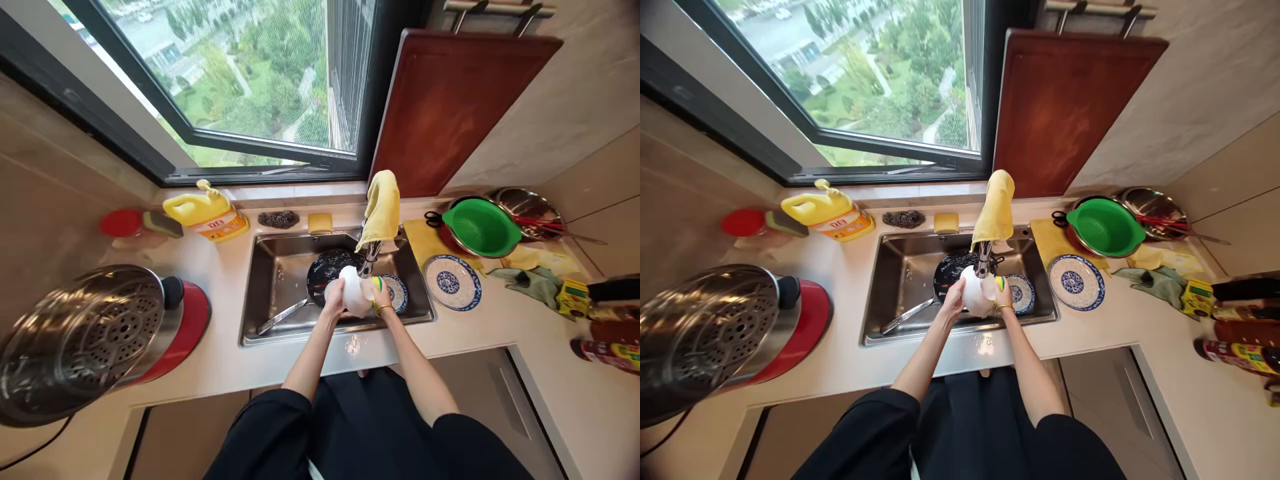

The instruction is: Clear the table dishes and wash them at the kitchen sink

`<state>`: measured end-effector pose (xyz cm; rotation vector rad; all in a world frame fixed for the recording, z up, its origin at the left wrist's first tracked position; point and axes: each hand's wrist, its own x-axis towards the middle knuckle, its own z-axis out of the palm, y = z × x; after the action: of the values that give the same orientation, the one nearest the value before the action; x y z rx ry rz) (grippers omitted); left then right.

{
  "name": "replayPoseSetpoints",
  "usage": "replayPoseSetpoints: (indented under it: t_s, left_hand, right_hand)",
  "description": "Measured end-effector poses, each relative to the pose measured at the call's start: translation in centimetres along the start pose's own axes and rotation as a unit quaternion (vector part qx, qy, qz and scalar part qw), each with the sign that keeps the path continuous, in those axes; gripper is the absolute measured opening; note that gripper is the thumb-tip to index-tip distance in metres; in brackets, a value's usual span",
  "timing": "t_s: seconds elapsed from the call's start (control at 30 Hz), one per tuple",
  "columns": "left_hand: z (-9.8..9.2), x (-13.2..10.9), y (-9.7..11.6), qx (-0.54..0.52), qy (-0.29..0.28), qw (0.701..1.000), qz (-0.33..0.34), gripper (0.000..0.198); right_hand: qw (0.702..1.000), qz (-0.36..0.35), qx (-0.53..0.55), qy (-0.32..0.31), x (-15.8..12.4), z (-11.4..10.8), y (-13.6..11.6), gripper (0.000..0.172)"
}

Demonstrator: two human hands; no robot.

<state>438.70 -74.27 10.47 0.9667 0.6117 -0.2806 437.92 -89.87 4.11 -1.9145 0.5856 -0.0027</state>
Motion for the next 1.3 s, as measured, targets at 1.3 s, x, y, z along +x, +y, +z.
replayPoseSetpoints:
  t_s: [1.3]
  left_hand:
    - [4.1, -2.0, -1.0, -0.029, 0.084, 0.983, 0.158, 0.041]
  right_hand:
    - [0.951, -0.250, -0.017, -0.182, 0.7, -3.2, -2.5, 0.030]
